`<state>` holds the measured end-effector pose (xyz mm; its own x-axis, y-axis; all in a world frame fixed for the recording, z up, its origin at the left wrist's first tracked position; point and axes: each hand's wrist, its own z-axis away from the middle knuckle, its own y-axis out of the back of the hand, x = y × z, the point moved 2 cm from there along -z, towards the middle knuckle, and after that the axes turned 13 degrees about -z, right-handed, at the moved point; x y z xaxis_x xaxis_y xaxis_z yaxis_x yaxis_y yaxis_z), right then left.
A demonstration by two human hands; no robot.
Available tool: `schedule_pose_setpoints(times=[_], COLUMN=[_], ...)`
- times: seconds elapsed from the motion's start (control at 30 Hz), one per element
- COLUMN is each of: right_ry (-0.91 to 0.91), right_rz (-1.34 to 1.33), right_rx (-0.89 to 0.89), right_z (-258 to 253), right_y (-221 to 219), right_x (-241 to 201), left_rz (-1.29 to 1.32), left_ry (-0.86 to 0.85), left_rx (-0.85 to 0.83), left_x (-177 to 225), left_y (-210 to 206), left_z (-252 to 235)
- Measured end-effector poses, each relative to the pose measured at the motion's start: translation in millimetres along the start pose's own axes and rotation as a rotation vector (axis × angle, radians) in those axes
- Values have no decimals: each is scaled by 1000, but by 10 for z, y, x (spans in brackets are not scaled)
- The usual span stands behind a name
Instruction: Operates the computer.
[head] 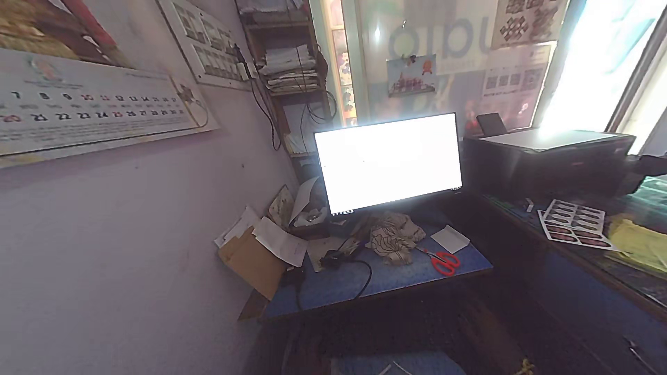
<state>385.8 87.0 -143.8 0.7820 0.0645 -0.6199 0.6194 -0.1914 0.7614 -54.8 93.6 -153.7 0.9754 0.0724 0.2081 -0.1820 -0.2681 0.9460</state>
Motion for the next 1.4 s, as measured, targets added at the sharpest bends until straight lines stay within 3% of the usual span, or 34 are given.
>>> schedule_pose_setpoints(times=[0.93,1.1,1.4], right_ry=[-49,-27,-11], right_rz=[-34,-17,-10], right_rx=[-6,4,-1], right_z=[25,32,13], right_y=[39,51,45], right_x=[-71,-107,-78], left_rz=[-21,-83,-66], left_ry=[-9,-13,-2], left_rx=[16,25,-34], left_x=[6,-59,-58], left_y=[-18,-175,-151], left_z=[7,-56,-70])
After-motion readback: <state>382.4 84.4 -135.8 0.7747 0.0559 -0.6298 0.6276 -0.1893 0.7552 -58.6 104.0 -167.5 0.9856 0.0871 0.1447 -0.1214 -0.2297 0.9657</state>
